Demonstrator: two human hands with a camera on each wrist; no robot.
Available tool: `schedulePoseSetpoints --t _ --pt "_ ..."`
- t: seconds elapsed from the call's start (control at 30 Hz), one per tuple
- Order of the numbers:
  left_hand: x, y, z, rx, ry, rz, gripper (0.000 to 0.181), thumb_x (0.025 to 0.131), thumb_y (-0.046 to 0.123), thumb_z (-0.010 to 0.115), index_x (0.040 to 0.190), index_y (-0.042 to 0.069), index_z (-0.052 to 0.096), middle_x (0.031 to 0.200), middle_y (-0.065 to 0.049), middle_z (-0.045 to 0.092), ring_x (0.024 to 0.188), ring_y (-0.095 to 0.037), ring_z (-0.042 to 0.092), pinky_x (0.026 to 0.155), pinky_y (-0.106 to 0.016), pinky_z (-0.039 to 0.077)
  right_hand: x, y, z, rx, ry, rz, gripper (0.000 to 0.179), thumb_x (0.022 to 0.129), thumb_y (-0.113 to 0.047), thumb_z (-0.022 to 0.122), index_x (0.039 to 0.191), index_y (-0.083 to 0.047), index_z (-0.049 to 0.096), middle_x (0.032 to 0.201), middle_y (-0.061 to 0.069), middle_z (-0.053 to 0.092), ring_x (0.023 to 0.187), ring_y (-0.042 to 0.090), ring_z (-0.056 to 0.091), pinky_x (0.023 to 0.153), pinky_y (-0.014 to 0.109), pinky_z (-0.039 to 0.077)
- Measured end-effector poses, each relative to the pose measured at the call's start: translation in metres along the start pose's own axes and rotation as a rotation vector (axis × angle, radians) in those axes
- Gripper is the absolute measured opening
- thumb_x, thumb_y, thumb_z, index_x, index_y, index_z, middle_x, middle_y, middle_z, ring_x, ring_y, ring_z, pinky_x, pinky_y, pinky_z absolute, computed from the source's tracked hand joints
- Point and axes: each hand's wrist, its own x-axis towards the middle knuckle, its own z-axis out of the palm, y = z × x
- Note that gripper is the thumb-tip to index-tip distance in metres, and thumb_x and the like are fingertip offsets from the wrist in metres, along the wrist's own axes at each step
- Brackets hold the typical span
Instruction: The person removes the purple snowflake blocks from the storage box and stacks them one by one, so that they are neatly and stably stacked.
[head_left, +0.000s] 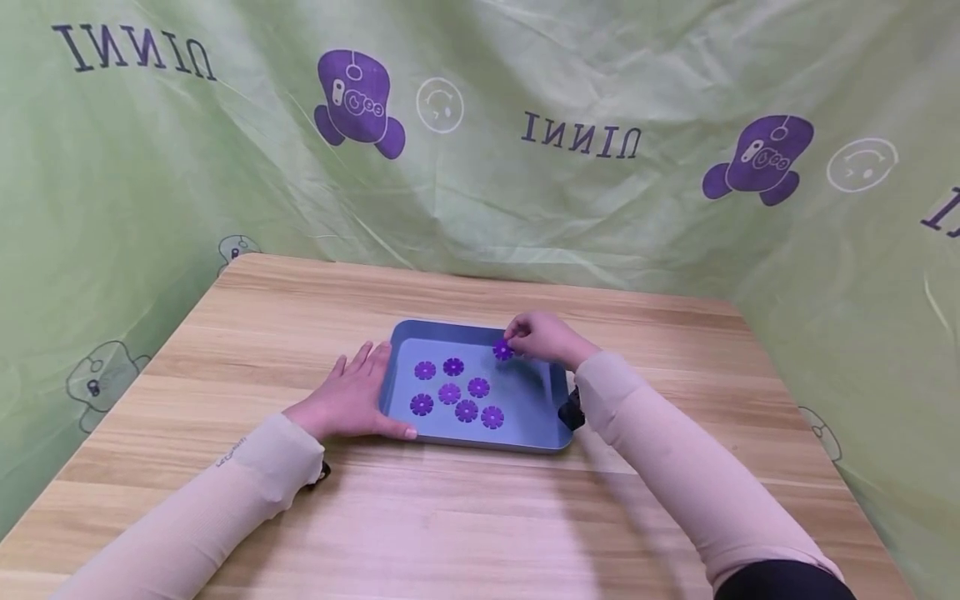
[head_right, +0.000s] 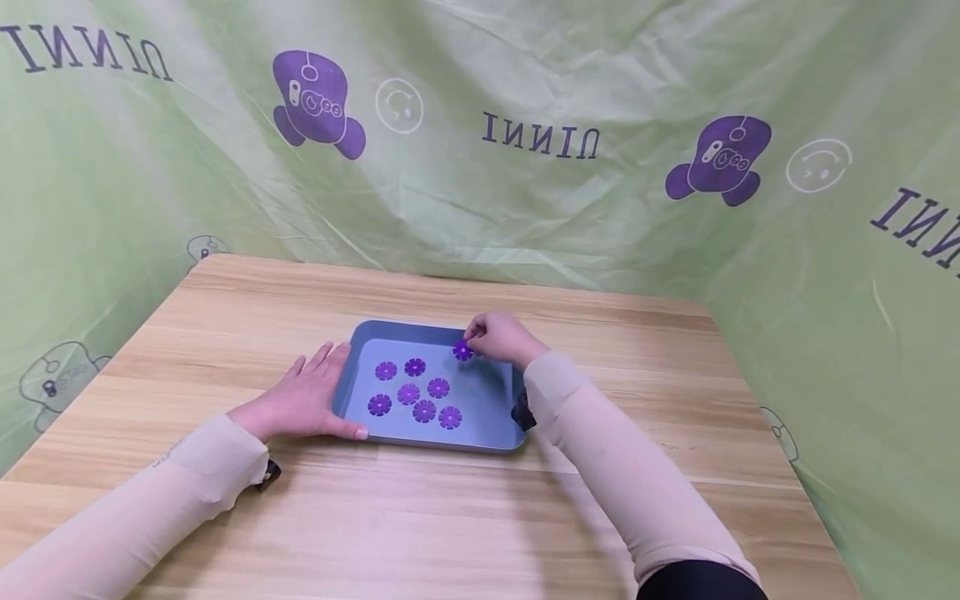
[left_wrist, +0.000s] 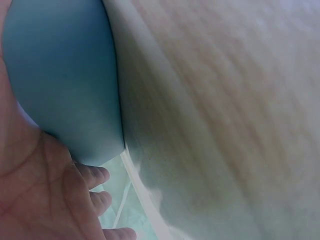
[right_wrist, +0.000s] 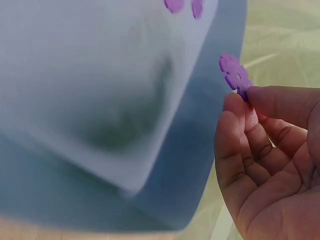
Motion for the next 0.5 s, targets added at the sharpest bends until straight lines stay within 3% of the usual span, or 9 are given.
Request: schedulePoseSetpoints --t 0.13,0.23,0.5 --pt "0.000 0.001 -0.001 -0.002 -0.004 -0.004 0.149 0.067 0.082 0.076 0.160 -0.012 0.007 0.168 -0.029 0.011 0.155 -0.046 0.003 0.120 -0.068 0.005 -0.005 0.006 -0.011 0.118 -0.006 0.043 0.012 0.099 0.001 0.060 0.105 0.008 0.068 0.094 0.013 0.070 0.087 0.028 0.068 0.080 0.037 0.060" --pt "0.000 0.002 -0.001 -0.002 -0.007 -0.008 0.149 0.068 0.082 0.076 0.160 -0.011 0.006 0.168 -0.029 0.010 0.155 -0.046 0.003 0.120 -0.068 0.004 -0.008 0.014 -0.018 0.174 -0.010 0.061 0.012 0.100 -0.001 0.060 0.105 0.007 0.067 0.092 0.012 0.068 0.084 0.025 0.066 0.083 0.041 0.059" --pt "-0.001 0.006 -0.005 0.001 -0.009 -0.016 0.148 0.068 0.081 0.077 0.160 -0.012 0.006 0.168 -0.029 0.011 0.155 -0.047 0.003 0.120 -0.068 0.005 -0.020 0.039 -0.038 0.266 -0.004 0.072 0.011 0.101 0.001 0.059 0.106 0.010 0.064 0.093 0.012 0.066 0.083 0.015 0.061 0.083 0.037 0.059"
